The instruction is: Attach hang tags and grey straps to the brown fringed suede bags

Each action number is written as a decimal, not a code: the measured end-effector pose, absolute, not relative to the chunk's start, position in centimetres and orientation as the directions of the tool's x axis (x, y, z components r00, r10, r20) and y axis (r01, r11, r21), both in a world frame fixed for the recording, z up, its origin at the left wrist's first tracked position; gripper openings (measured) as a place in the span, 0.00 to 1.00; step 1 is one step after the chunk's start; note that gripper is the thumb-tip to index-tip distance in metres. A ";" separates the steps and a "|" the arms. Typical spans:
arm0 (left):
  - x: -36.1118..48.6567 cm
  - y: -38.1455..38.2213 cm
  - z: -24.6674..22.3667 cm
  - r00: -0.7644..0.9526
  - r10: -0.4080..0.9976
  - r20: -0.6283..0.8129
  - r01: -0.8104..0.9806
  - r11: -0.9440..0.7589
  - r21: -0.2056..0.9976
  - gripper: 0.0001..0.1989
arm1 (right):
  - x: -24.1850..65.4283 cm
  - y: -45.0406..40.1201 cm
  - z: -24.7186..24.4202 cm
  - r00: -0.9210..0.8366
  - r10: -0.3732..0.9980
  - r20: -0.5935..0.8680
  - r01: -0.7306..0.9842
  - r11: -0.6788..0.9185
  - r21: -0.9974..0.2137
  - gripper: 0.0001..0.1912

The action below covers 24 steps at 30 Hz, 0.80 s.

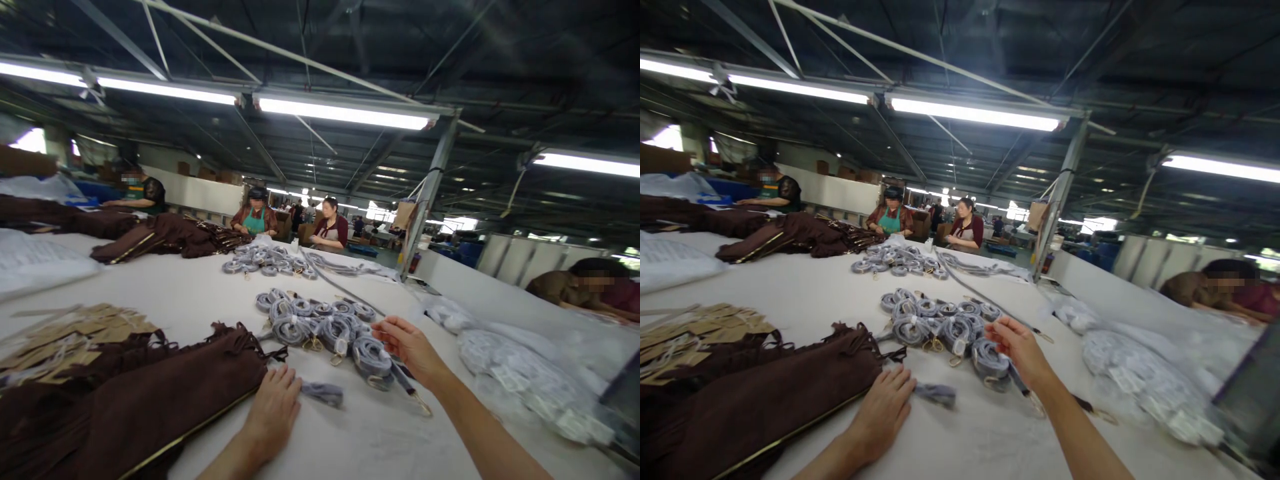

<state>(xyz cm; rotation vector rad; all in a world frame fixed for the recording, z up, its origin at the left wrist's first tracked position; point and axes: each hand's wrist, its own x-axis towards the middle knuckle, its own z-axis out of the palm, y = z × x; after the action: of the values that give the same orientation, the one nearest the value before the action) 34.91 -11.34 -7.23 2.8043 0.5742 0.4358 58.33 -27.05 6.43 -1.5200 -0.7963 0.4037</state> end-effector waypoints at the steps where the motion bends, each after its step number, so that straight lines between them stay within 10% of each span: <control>1: 34.9 -11.4 -7.4 0.875 0.417 0.245 0.338 -0.890 0.306 0.22 | 58.7 -26.3 6.5 0.689 0.694 0.208 0.265 0.026 -0.964 0.19; 6: 34.8 -11.6 -7.5 0.871 0.414 0.263 0.307 -0.878 0.366 0.19 | 58.1 -20.6 5.3 0.609 0.737 0.294 0.510 -0.080 -0.857 0.17; 17: 34.7 -10.8 -7.6 0.890 0.400 0.219 0.260 -0.839 0.478 0.22 | 51.6 -8.7 2.9 0.410 0.876 0.256 0.911 -0.379 -0.160 0.05; 24: 35.4 -9.8 -7.4 0.737 0.607 0.297 0.163 -0.586 0.794 0.30 | 52.8 -10.4 7.5 0.556 0.775 0.300 0.827 -0.476 -0.301 0.14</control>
<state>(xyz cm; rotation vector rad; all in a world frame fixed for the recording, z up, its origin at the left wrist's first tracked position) 35.37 -9.78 -7.41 2.1426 0.5778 0.7149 52.82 -10.37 7.50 -2.3833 -1.3002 -0.1704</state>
